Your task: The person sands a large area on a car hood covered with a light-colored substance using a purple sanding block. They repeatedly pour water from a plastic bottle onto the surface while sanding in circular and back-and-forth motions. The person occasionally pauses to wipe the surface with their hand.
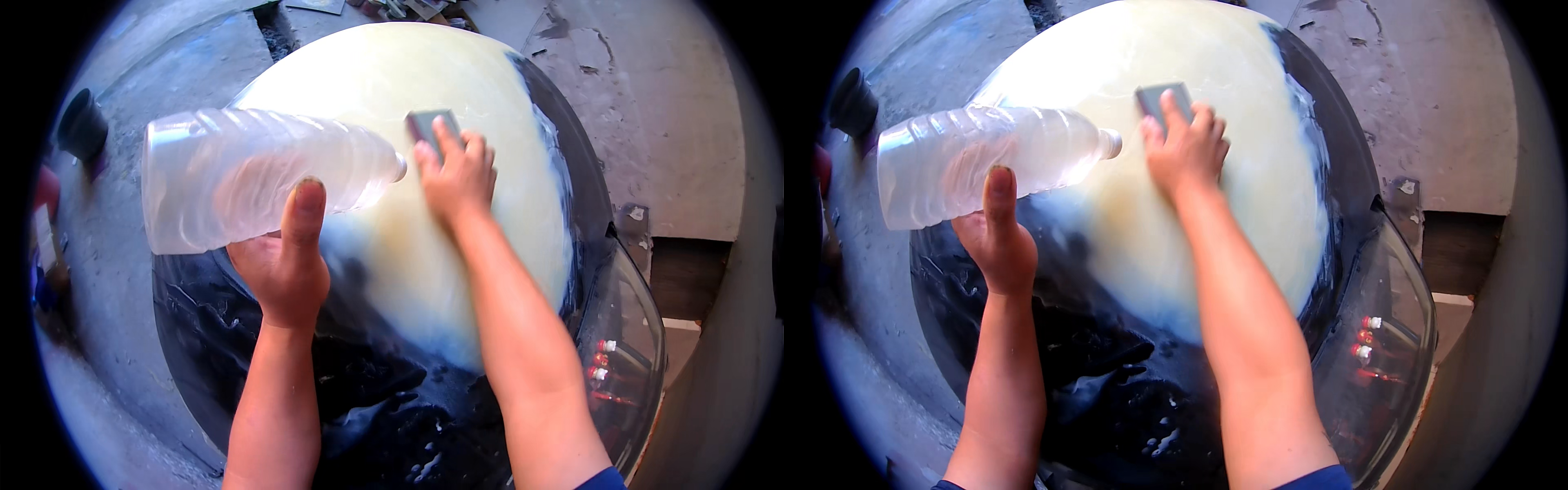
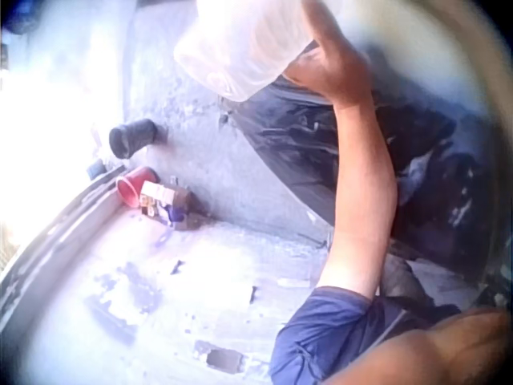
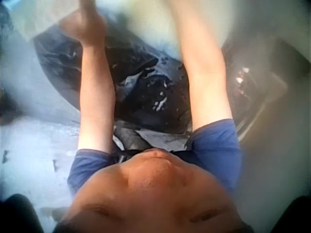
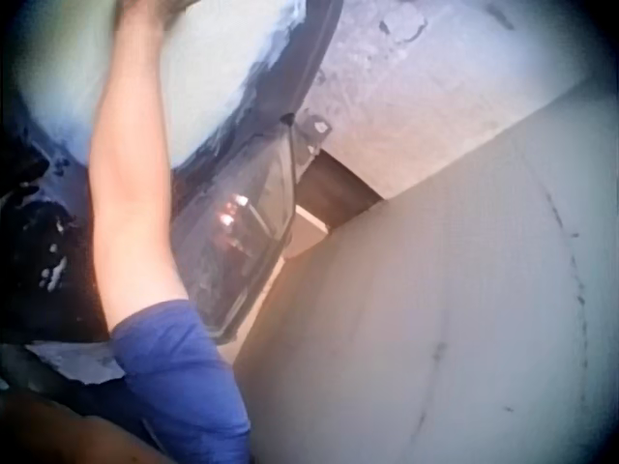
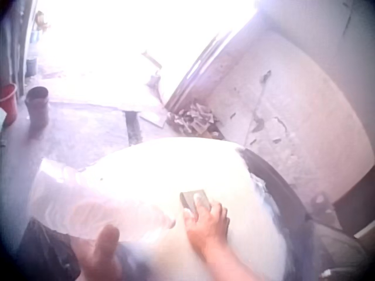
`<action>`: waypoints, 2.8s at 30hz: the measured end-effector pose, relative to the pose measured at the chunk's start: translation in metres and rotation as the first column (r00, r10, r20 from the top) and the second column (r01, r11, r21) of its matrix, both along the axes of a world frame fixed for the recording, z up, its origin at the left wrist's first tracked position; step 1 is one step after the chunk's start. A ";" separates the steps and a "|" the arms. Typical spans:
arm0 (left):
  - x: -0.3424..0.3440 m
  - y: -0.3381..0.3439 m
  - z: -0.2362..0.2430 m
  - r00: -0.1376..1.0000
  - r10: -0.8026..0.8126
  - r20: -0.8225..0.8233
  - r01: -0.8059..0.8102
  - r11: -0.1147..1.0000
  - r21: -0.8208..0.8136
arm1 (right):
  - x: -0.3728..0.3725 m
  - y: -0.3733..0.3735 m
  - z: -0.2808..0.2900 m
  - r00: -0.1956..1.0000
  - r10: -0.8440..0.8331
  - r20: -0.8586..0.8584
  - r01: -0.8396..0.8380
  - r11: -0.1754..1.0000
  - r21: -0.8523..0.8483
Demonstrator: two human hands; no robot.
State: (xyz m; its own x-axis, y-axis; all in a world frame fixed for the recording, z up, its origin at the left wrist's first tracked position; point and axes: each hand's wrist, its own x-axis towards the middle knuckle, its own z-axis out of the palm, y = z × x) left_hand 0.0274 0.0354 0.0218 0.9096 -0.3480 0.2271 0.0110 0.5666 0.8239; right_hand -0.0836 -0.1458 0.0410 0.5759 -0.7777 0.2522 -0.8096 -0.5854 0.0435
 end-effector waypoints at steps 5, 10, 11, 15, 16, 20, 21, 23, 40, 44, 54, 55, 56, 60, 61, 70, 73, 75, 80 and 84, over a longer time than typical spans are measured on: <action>0.004 0.009 -0.015 0.996 0.088 0.025 -0.090 0.990 0.108 | -0.059 0.138 0.003 0.962 0.271 -0.030 -0.266 0.957 0.112; 0.005 0.005 -0.013 0.999 0.021 0.039 -0.022 0.999 0.032 | -0.044 0.072 -0.009 0.987 0.158 -0.011 -0.157 0.987 0.013; 0.010 0.009 -0.009 0.999 0.005 0.051 -0.006 1.000 0.020 | -0.025 0.041 -0.008 0.992 0.123 0.005 -0.123 0.992 0.020; -0.001 -0.004 -0.007 0.999 -0.022 0.043 0.023 1.000 -0.014 | -0.012 -0.030 -0.001 0.999 -0.039 -0.007 0.039 0.999 -0.028; -0.001 -0.001 -0.008 0.999 -0.009 0.040 0.009 1.000 -0.002 | -0.014 -0.020 -0.003 1.000 -0.004 -0.003 0.004 1.000 -0.023; 0.011 0.012 -0.018 0.998 0.058 -0.036 -0.055 0.996 0.063 | -0.082 0.094 0.003 0.951 0.307 -0.043 -0.302 0.949 0.095; 0.011 0.009 -0.014 0.998 0.065 -0.010 -0.064 0.996 0.063 | -0.102 0.110 0.011 0.951 0.310 -0.025 -0.305 0.945 0.122; 0.009 0.004 -0.016 0.998 0.056 0.028 -0.058 0.997 0.048 | -0.109 0.115 0.015 0.956 0.292 -0.019 -0.289 0.952 0.097; 0.011 0.008 -0.019 0.987 0.162 0.012 -0.162 0.974 0.161 | -0.119 0.092 0.025 0.898 0.438 0.026 -0.439 0.894 0.090; 0.005 0.000 -0.014 0.979 0.182 -0.088 -0.171 0.977 0.125 | -0.038 0.045 0.005 0.875 0.476 0.085 -0.479 0.877 0.025; 0.016 0.015 -0.031 0.984 0.117 -0.132 -0.109 0.992 0.064 | -0.132 0.104 0.030 0.821 0.568 0.052 -0.565 0.799 0.206; 0.019 0.018 -0.032 0.988 0.122 -0.091 -0.115 0.990 0.079 | -0.109 0.093 0.025 0.795 0.602 0.072 -0.604 0.776 0.183; 0.019 0.019 -0.035 0.991 0.118 -0.059 -0.112 0.989 0.094 | -0.082 0.079 0.016 0.784 0.617 0.064 -0.619 0.773 0.138; 0.009 -0.001 -0.019 0.974 0.197 -0.116 -0.194 0.980 0.033 | -0.003 0.024 0.000 0.835 0.548 0.053 -0.549 0.835 0.020; 0.012 0.007 -0.025 0.980 0.170 -0.099 -0.167 0.985 0.040 | -0.001 0.027 -0.001 0.830 0.554 0.072 -0.556 0.831 0.018; 0.018 0.018 -0.038 0.952 0.292 -0.095 -0.251 0.918 0.307 | -0.130 0.111 0.031 0.785 0.619 0.039 -0.607 0.753 0.253; 0.018 0.016 -0.030 0.962 0.250 -0.105 -0.218 0.943 0.252 | -0.059 0.069 0.006 0.792 0.608 0.058 -0.610 0.786 0.102; 0.013 0.008 -0.019 0.973 0.186 -0.135 -0.163 0.972 0.168 | -0.020 0.029 0.002 0.845 0.531 0.058 -0.533 0.845 0.032; 0.012 0.010 -0.024 0.954 0.234 -0.184 -0.199 0.961 0.192 | -0.031 0.048 0.007 0.871 0.488 0.059 -0.492 0.866 0.088; 0.017 0.014 -0.025 0.982 0.162 -0.095 -0.136 0.963 0.235 | -0.131 0.138 0.029 0.859 0.511 0.033 -0.501 0.826 0.257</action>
